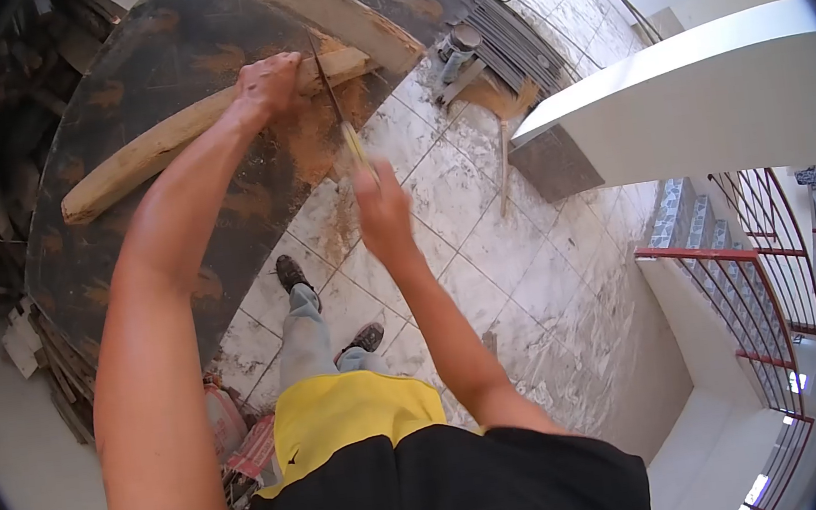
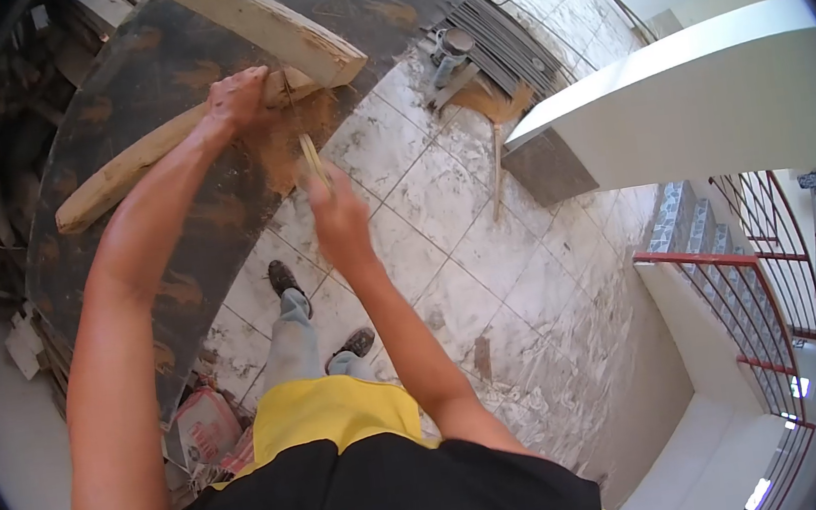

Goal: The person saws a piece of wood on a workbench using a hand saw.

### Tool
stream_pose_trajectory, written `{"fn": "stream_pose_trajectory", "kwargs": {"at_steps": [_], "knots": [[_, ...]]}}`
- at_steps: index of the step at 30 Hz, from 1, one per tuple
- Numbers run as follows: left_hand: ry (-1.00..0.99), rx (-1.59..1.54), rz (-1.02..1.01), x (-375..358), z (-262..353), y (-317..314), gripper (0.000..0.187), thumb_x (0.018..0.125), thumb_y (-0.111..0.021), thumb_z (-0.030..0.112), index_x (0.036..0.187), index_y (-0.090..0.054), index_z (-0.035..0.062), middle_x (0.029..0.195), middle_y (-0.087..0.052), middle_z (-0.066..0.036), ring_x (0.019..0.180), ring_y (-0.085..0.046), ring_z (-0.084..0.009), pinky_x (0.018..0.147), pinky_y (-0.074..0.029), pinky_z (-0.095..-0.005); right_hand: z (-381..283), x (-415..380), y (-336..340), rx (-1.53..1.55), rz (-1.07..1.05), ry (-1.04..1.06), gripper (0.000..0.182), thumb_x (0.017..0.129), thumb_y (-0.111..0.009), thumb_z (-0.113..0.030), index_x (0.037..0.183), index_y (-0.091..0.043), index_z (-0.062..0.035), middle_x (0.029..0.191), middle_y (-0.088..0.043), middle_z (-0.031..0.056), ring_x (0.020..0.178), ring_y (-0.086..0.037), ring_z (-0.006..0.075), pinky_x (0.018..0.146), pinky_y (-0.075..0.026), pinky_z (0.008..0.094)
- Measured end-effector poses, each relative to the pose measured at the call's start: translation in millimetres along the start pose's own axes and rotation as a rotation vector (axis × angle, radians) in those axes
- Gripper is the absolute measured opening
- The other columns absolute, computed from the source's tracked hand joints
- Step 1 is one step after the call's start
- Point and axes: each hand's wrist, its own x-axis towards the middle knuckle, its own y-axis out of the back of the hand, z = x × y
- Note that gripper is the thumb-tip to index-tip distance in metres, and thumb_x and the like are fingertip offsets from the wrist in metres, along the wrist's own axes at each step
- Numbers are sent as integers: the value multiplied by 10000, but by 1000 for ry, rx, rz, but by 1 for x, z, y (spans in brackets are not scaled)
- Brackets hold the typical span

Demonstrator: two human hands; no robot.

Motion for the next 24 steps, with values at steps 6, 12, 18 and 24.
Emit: {"fn": "stream_pose_trajectory", "kwargs": {"at_steps": [6, 12, 18, 24], "knots": [[10, 11, -31, 1, 2, 4, 558, 754, -834, 392, 1162, -608, 88, 1212, -677, -111, 1164, -653, -316, 951, -548, -456, 2, 48, -25, 46, 19, 47, 380, 1053, -476, -356, 1269, -596, -69, 769, -598, 164, 675, -583, 274, 675, -484, 399], [25, 23, -26, 5, 0, -5, 579, 707, -852, 399, 1132, -605, 94, 1195, -672, -116, 1137, -656, -343, 928, -549, -465, 5, -73, 27, -50, -15, -162, 324, 1027, -539, -253, 1297, -596, -83, 1023, -733, 156, 845, -714, 279, 750, -552, 361], [-9, -42, 73, 5, -8, -7, 527, 721, -826, 359, 1129, -612, 103, 1166, -684, -105, 1112, -668, -340, 912, -557, -460, -7, 120, -56, 30, 70, 156, 381, 1054, -478, -340, 1246, -606, -36, 966, -683, 222, 865, -646, 376, 803, -495, 442], [19, -14, -18, 0, 4, 3, 521, 730, -817, 337, 1144, -610, 96, 1175, -691, -112, 1126, -670, -325, 930, -554, -453, 34, -6, -5, -10, -6, 38, 427, 1051, -487, -340, 1346, -566, -41, 1066, -688, 179, 1003, -669, 286, 888, -503, 404]]}}
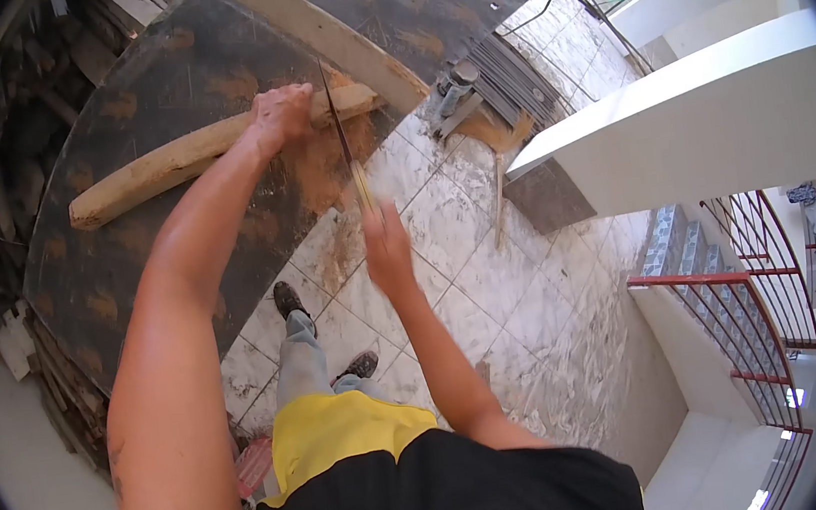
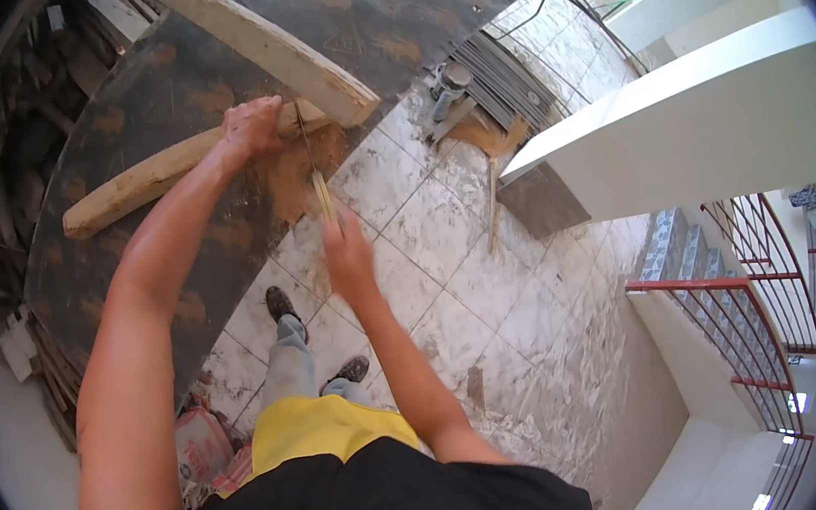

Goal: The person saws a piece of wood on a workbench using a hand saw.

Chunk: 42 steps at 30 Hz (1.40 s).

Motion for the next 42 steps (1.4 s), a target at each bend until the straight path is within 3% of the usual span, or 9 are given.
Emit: {"fn": "stream_pose_trajectory", "kwargs": {"at_steps": [6, 11, 16, 21, 24, 34, 35, 37, 42], "knots": [[-43, 14, -12, 1, -3, -4, 473, 794, -780, 309, 1170, -594, 90, 1205, -685, -110, 1141, -666, -311, 946, -550, -445, -20, 16, -3, 16, 4, -8, 381, 1064, -465, -330, 1197, -600, 0, 861, -623, 155, 795, -595, 203, 741, -481, 366], [-23, 30, -8, 2, -3, 0, 546, 778, -829, 373, 1172, -593, 77, 1216, -684, -122, 1145, -666, -312, 939, -553, -435, -29, 111, -41, 84, 38, 41, 383, 1057, -467, -357, 1138, -583, -1, 857, -602, 170, 774, -572, 315, 759, -479, 411], [4, -22, -102, 7, -3, 3, 643, 702, -852, 403, 1195, -596, 79, 1227, -681, -145, 1154, -657, -345, 947, -549, -462, 14, -69, 30, 137, 40, -267, 311, 1034, -520, -275, 1132, -613, 5, 1030, -648, 216, 981, -629, 191, 894, -484, 368], [-20, -18, -23, 4, -9, -5, 530, 770, -805, 345, 1173, -593, 74, 1193, -689, -144, 1128, -670, -334, 923, -554, -462, -25, 69, -23, -93, 2, -38, 424, 1044, -444, -414, 1139, -595, -30, 872, -664, 255, 837, -630, 476, 761, -496, 494], [-44, -28, 50, 17, -24, -28, 529, 774, -804, 359, 1168, -592, 76, 1185, -692, -137, 1121, -674, -327, 915, -556, -463, -20, 131, -49, -44, 32, 42, 396, 1049, -462, -390, 1138, -566, -18, 876, -653, 267, 837, -610, 490, 768, -488, 498], [-62, 41, -50, 4, -6, -2, 583, 743, -832, 407, 1162, -591, 80, 1188, -690, -134, 1120, -675, -324, 928, -553, -450, -24, -20, 17, -58, -5, -87, 310, 1038, -509, -317, 1160, -583, -42, 819, -630, 227, 746, -641, 422, 676, -505, 451], [-71, 27, -17, 4, -5, -2, 581, 744, -831, 403, 1161, -586, 80, 1186, -690, -138, 1121, -673, -328, 928, -552, -455, -10, 22, -12, 13, 76, 30, 320, 1054, -494, -332, 1059, -585, -25, 724, -515, 110, 652, -508, 204, 602, -440, 389], [-45, -4, -6, 5, -6, -6, 571, 745, -831, 389, 1158, -585, 81, 1187, -688, -140, 1128, -669, -332, 931, -549, -459, -20, 108, -46, 4, 66, 34, 363, 1047, -493, -377, 1060, -553, -19, 817, -613, 219, 731, -600, 419, 644, -448, 470], [-16, 46, -65, 7, -1, 2, 573, 734, -845, 377, 1147, -579, 82, 1194, -686, -139, 1157, -656, -329, 937, -543, -465, -16, 41, -18, 42, 12, 33, 369, 1060, -468, -351, 1206, -531, -19, 875, -648, 266, 826, -627, 506, 727, -491, 508]]}}
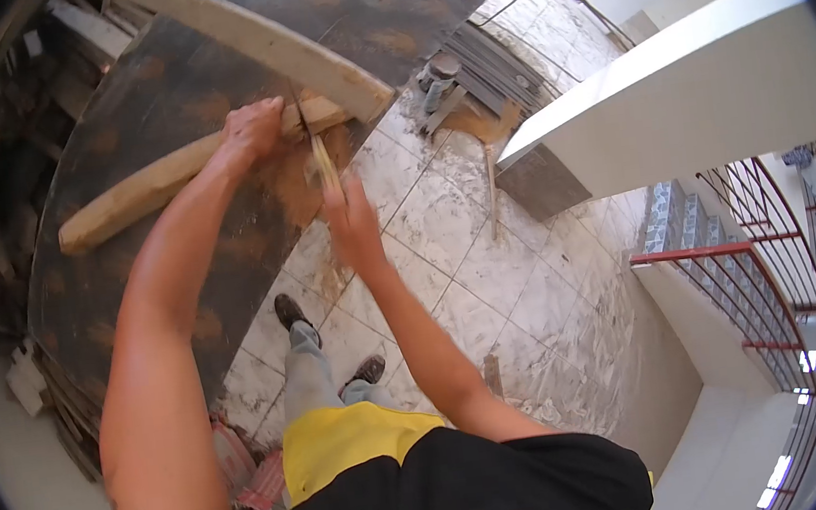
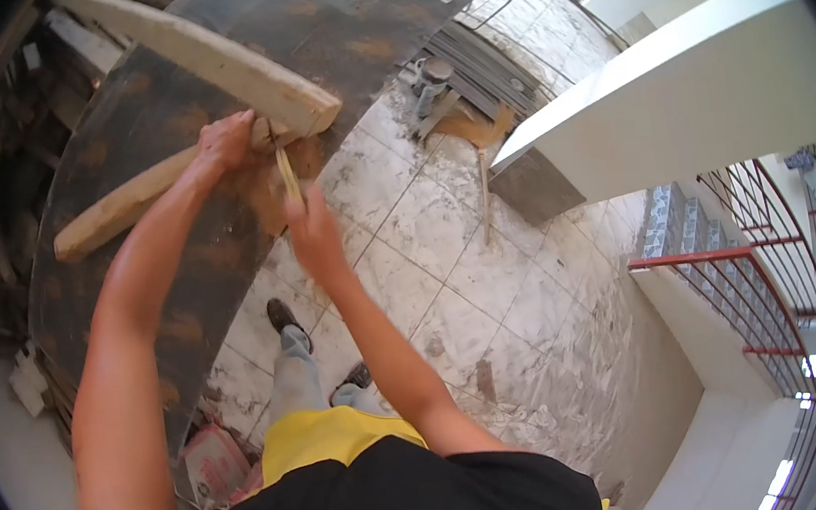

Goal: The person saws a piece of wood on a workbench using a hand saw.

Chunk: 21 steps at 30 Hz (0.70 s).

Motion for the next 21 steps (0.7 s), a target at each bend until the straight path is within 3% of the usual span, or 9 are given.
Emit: {"fn": "stream_pose_trajectory", "kwargs": {"at_steps": [4, 8, 9, 10, 12, 14, 15, 17, 21], "knots": [[-16, 30, 9, 3, -2, 4, 549, 745, -835, 366, 1145, -577, 94, 1190, -688, -127, 1159, -656, -324, 936, -542, -470, -17, -114, 48, -25, -1, -216, 349, 1052, -484, -340, 1214, -576, -46, 794, -630, 188, 763, -676, 325, 710, -520, 428], [-33, 0, 76, 1, -5, -10, 454, 798, -780, 304, 1157, -574, 119, 1184, -692, -108, 1124, -670, -336, 915, -553, -467, -3, 25, -12, -13, 50, -59, 335, 1048, -491, -351, 1125, -560, -32, 872, -644, 291, 817, -634, 514, 709, -497, 525], [-30, -25, 100, 5, -8, -19, 428, 816, -759, 289, 1164, -572, 125, 1178, -695, -105, 1111, -675, -341, 907, -558, -464, 19, 67, -34, -115, 73, 168, 357, 1050, -484, -373, 1085, -543, -23, 920, -632, 326, 897, -585, 561, 735, -477, 558], [-25, -29, 103, 13, -8, -23, 428, 816, -759, 289, 1164, -572, 125, 1178, -695, -105, 1111, -675, -341, 907, -558, -464, 16, 82, -30, -117, 69, 172, 357, 1050, -484, -373, 1085, -543, -23, 920, -632, 326, 897, -585, 561, 735, -477, 558], [6, -7, 142, 22, -20, -35, 398, 832, -737, 280, 1162, -580, 122, 1159, -701, -103, 1094, -681, -345, 894, -564, -460, 4, 77, -37, -6, 117, 84, 314, 1058, -477, -351, 1081, -538, -44, 793, -586, 213, 750, -617, 341, 688, -486, 447], [34, -35, 120, 9, -16, -23, 443, 806, -764, 320, 1153, -589, 107, 1149, -705, -107, 1098, -681, -342, 904, -560, -464, -9, 8, 0, 59, -21, -94, 323, 1058, -477, -346, 1086, -555, -34, 759, -571, 165, 716, -596, 241, 677, -488, 407], [25, -23, 41, 2, -5, -1, 471, 789, -777, 341, 1147, -592, 97, 1153, -704, -117, 1099, -681, -340, 909, -559, -464, 2, -35, 11, -40, 74, 15, 336, 1061, -469, -348, 1097, -570, -30, 738, -562, 119, 700, -565, 165, 656, -480, 368], [46, -25, -30, 3, 1, 10, 501, 772, -791, 363, 1141, -594, 88, 1157, -703, -128, 1101, -681, -339, 914, -557, -464, -10, -101, 49, -49, -12, -192, 377, 1048, -475, -391, 1150, -565, -40, 872, -642, 271, 829, -649, 453, 721, -495, 484], [-17, -24, 25, 1, -5, -4, 562, 744, -822, 386, 1149, -589, 72, 1162, -701, -157, 1109, -679, -334, 922, -557, -453, -10, -14, 18, -81, -56, -153, 414, 1042, -477, -435, 1130, -537, -36, 825, -621, 270, 805, -634, 471, 701, -486, 500]]}}
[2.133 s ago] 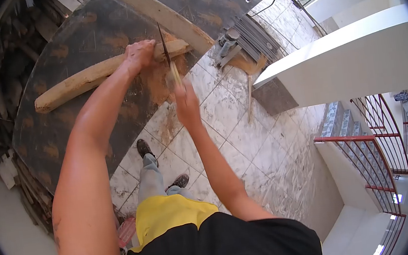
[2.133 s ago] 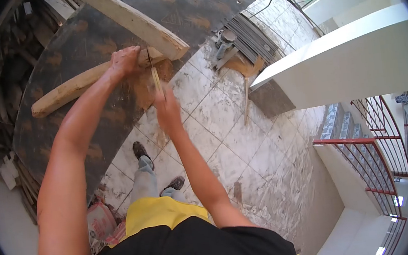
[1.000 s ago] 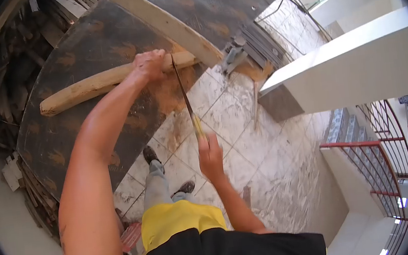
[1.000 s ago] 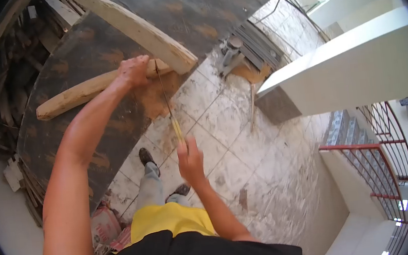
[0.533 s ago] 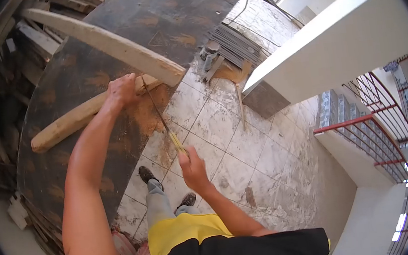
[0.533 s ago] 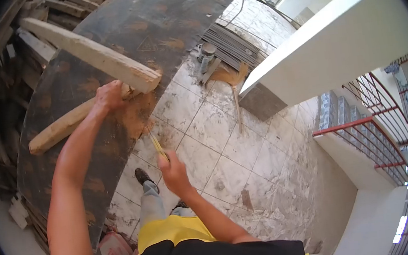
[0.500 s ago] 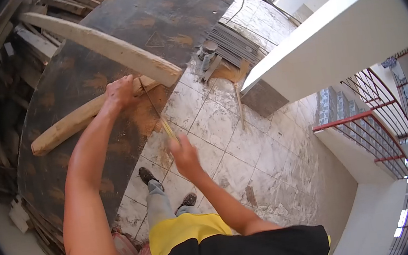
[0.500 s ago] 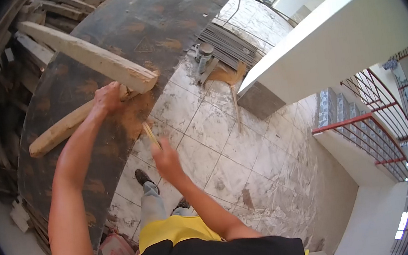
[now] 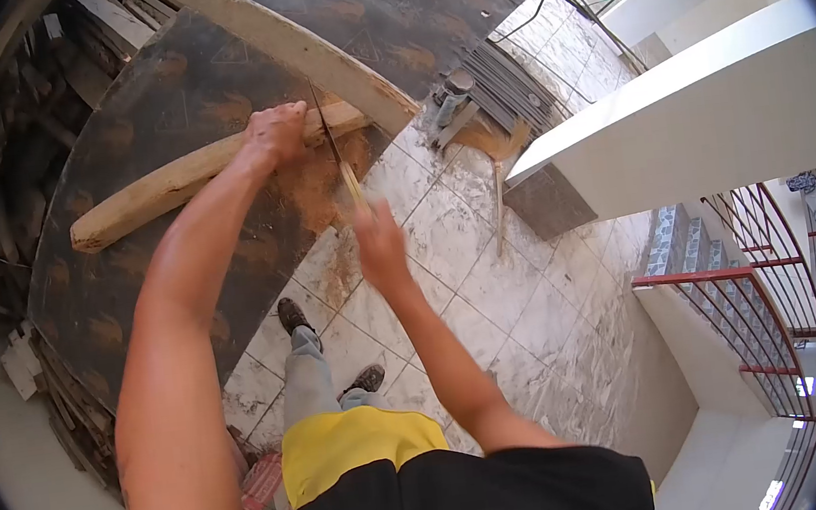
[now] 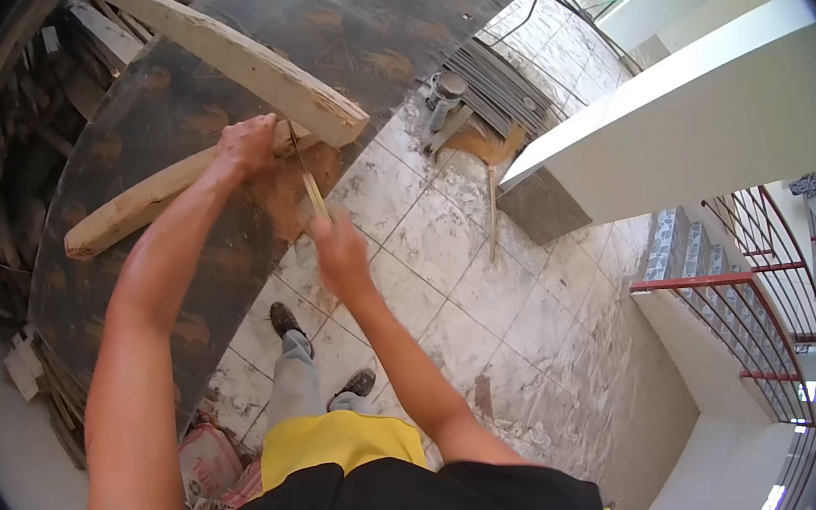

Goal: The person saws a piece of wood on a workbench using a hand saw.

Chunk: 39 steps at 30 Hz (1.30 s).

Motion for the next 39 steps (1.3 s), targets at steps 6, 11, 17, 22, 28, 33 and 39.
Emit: {"fn": "stream_pose_trajectory", "kwargs": {"at_steps": [6, 11, 17, 22, 28, 33, 39], "knots": [[15, -13, 12, 3, -1, 5, 576, 737, -837, 387, 1149, -587, 74, 1165, -699, -163, 1116, -677, -332, 926, -557, -444, -3, 30, -17, 114, 75, 124, 337, 1054, -464, -347, 1036, -558, -24, 770, -566, 218, 661, -541, 378, 657, -466, 445], [40, 39, -80, 1, 2, 15, 589, 730, -845, 395, 1145, -587, 67, 1161, -701, -166, 1109, -680, -340, 922, -560, -451, 29, -81, 20, 52, 89, -13, 337, 1053, -482, -334, 1080, -581, -14, 801, -564, 203, 704, -555, 303, 656, -463, 403], [75, -26, -27, 7, 2, 14, 582, 747, -827, 374, 1177, -577, 74, 1166, -698, -175, 1123, -672, -352, 936, -556, -457, -6, 80, -32, -42, 109, 145, 349, 1048, -471, -381, 1034, -538, -39, 793, -633, 249, 755, -637, 443, 676, -478, 505], [34, -2, -57, 7, 0, 15, 598, 751, -812, 391, 1195, -573, 69, 1202, -683, -188, 1141, -665, -346, 957, -549, -460, 5, -47, 21, -30, 12, -53, 354, 1048, -474, -374, 1124, -576, -44, 871, -679, 247, 804, -689, 397, 697, -492, 489], [45, -2, -41, 14, -5, 1, 698, 706, -830, 419, 1254, -589, 60, 1238, -675, -180, 1175, -641, -346, 972, -530, -469, -10, 82, -28, -96, 59, 96, 373, 1053, -483, -378, 1112, -583, -24, 819, -633, 238, 734, -627, 383, 684, -488, 449], [57, -15, -71, 7, 3, 25, 625, 709, -822, 428, 1157, -637, 33, 1200, -685, -191, 1141, -655, -359, 975, -531, -467, 7, 18, -8, 14, 76, 174, 350, 1055, -469, -361, 1118, -547, -25, 849, -628, 261, 802, -620, 489, 692, -479, 499], [38, 45, -92, 6, 3, 18, 607, 725, -806, 390, 1180, -582, 56, 1198, -688, -190, 1141, -666, -353, 944, -551, -465, 8, 8, 4, -32, 7, 116, 380, 1049, -469, -376, 1163, -560, -25, 904, -642, 281, 884, -629, 503, 729, -491, 528]]}}
